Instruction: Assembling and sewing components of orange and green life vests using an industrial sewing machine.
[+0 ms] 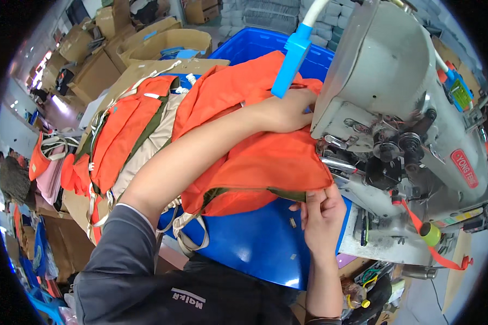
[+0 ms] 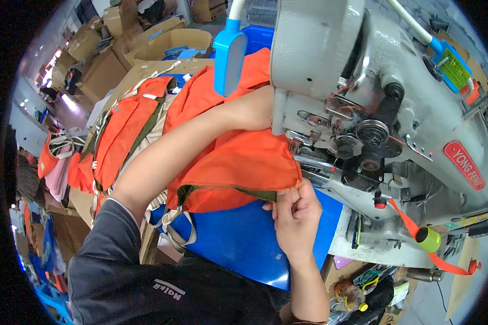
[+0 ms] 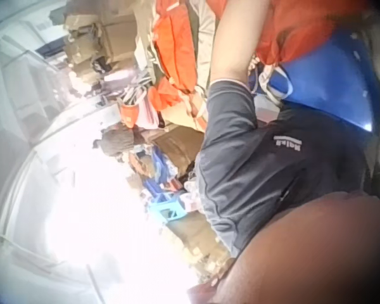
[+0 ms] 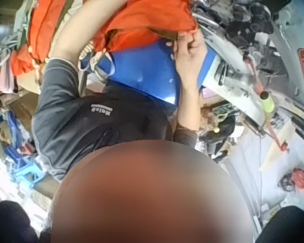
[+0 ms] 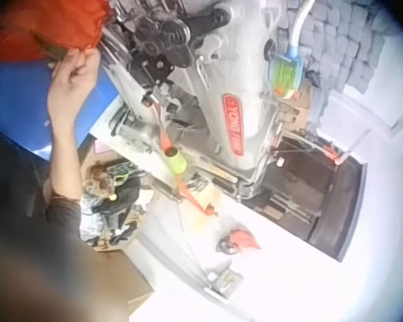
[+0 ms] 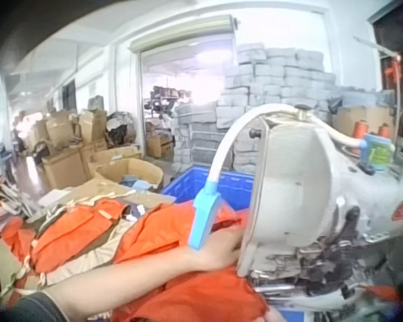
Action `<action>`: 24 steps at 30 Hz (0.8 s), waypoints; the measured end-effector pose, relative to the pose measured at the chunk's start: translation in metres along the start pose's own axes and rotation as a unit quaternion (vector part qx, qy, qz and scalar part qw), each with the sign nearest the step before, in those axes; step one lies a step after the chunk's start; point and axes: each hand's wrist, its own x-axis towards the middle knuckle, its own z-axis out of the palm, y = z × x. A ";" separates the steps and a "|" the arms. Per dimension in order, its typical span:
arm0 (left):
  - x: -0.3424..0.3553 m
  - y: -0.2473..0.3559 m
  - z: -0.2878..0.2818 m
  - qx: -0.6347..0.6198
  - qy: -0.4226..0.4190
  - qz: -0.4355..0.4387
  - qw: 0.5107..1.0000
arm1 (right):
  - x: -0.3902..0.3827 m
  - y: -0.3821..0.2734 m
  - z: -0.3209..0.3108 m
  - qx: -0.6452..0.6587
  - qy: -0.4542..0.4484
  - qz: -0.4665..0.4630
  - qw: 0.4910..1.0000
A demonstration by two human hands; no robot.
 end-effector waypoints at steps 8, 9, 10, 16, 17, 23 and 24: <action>-0.096 0.153 -0.013 0.211 0.008 0.080 0.974 | -0.003 -0.008 -0.004 -0.035 -0.003 0.041 0.999; -0.099 0.150 -0.008 0.213 0.006 0.075 0.974 | -0.003 -0.007 -0.005 -0.026 0.000 0.025 0.999; -0.102 0.142 -0.002 0.196 0.005 0.098 0.976 | -0.005 -0.006 -0.005 -0.017 0.004 0.009 1.000; -0.087 0.126 -0.018 0.037 0.116 -0.005 0.993 | -0.001 -0.012 -0.002 -0.031 -0.010 0.015 0.999; -0.085 0.127 -0.017 0.023 0.114 -0.039 0.992 | -0.001 -0.013 -0.003 -0.018 -0.011 0.019 1.000; -0.091 0.134 0.004 0.053 0.125 0.016 0.991 | -0.003 -0.014 -0.006 0.006 -0.017 0.027 0.999; -0.096 0.135 0.013 0.126 0.116 0.069 0.983 | -0.003 -0.013 -0.007 -0.004 -0.013 0.013 1.000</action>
